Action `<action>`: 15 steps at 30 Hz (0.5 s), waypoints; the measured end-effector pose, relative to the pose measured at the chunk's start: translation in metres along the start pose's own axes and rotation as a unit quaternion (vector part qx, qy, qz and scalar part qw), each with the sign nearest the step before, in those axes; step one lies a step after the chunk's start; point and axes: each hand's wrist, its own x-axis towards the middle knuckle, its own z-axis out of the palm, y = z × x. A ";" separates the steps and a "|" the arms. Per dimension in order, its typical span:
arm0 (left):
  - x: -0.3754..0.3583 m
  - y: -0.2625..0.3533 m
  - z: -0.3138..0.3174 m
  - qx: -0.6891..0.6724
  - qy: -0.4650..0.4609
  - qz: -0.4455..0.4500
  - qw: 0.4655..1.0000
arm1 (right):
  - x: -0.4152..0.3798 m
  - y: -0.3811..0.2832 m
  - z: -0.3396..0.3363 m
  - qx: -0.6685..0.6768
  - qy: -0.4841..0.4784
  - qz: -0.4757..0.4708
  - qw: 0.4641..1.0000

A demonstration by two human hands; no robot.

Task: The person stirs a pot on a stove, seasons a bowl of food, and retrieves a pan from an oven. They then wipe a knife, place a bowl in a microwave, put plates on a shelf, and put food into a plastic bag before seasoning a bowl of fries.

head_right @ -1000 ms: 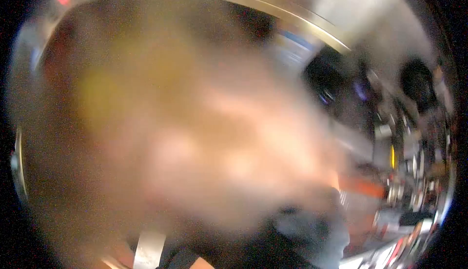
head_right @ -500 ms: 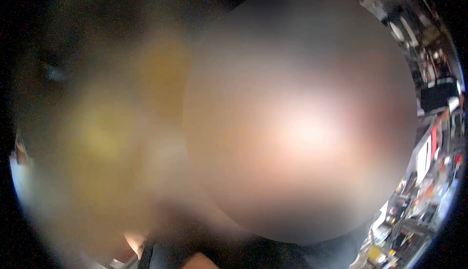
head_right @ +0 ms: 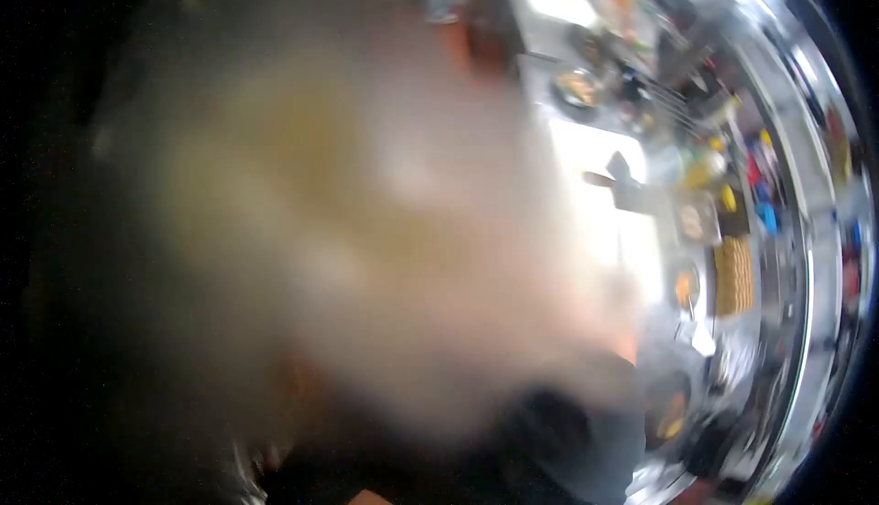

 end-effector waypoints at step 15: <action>-0.015 0.404 0.573 0.395 -0.373 0.424 0.724 | 0.081 -0.041 -0.254 0.167 0.437 -0.114 0.876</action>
